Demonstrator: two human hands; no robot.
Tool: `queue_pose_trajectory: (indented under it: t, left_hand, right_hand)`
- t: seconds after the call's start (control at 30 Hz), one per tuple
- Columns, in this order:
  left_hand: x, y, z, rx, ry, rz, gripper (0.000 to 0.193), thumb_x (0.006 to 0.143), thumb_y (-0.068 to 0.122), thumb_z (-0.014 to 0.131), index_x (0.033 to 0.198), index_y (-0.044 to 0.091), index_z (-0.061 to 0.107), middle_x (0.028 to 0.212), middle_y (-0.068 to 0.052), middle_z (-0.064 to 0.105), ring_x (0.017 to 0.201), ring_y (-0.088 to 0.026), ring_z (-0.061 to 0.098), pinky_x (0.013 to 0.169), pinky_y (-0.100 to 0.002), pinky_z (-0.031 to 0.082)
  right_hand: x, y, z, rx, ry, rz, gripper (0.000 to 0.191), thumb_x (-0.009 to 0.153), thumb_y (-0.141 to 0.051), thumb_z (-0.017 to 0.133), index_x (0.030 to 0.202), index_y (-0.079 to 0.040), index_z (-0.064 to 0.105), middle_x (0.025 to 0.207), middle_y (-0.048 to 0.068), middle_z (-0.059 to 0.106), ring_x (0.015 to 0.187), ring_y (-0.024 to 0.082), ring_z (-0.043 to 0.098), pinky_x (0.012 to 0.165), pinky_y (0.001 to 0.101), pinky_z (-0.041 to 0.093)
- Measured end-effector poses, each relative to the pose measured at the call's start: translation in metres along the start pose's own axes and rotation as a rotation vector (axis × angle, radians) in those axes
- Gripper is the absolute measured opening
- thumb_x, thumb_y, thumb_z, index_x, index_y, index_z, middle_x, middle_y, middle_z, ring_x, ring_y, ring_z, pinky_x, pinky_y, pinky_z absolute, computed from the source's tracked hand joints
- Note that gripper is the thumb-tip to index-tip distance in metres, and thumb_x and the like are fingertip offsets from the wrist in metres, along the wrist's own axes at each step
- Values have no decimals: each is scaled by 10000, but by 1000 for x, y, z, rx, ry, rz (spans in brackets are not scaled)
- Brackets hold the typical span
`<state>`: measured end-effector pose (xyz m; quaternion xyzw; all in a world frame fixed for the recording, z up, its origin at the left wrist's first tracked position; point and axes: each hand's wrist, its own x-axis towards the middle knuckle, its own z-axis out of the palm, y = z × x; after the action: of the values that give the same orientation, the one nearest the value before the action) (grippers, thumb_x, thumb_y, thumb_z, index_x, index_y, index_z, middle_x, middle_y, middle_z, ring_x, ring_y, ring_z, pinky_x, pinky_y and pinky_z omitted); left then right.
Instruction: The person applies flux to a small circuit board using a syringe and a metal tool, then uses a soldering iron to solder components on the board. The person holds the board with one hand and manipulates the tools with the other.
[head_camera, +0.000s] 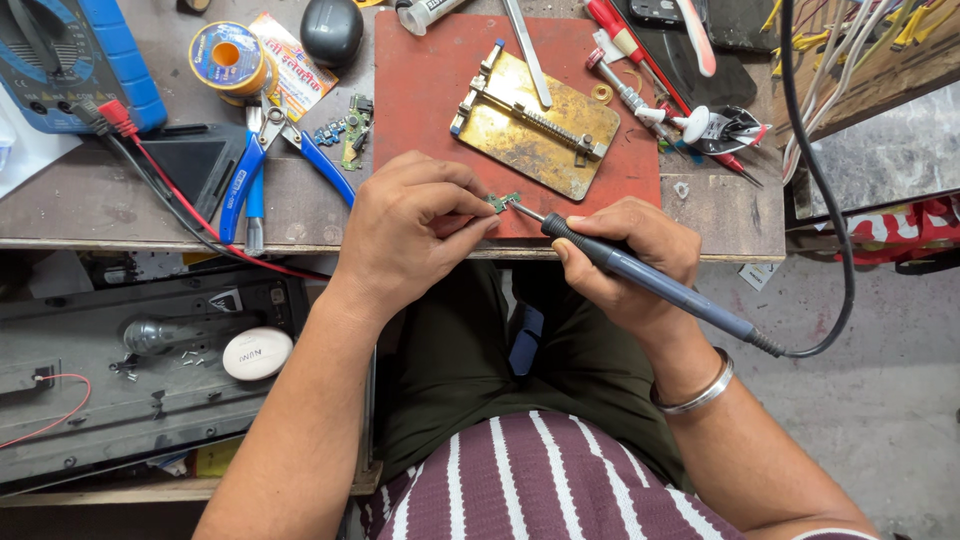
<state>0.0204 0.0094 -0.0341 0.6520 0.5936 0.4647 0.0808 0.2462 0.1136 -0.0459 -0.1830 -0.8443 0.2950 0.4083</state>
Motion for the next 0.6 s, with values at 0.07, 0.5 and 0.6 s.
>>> queue_pose_trajectory:
  t: [0.07, 0.5, 0.6]
  left_hand:
    - [-1, 0, -1, 4, -1, -2, 114, 795, 91, 853, 836, 61, 750, 917, -13, 732, 869, -228, 663, 795, -356, 532]
    - [0, -1, 1, 5, 4, 3, 115, 792, 89, 855, 839, 60, 754, 919, -18, 732, 870, -232, 665, 792, -359, 532]
    - [0, -1, 1, 1, 5, 1, 115, 793, 89, 854, 841, 59, 754, 918, -19, 730, 869, -232, 666, 792, -358, 533]
  right_hand:
    - [0, 0, 1, 4, -8, 3, 192, 865, -30, 842, 999, -13, 707, 881, 106, 721, 761, 185, 704, 695, 283, 546]
    - [2, 2, -1, -29, -15, -18, 187, 872, -50, 846, 992, -21, 706, 871, 101, 722, 754, 188, 706, 688, 282, 540]
    - [2, 2, -2, -19, -22, 0, 184, 869, -52, 848, 985, -22, 708, 866, 100, 723, 743, 184, 706, 678, 279, 538]
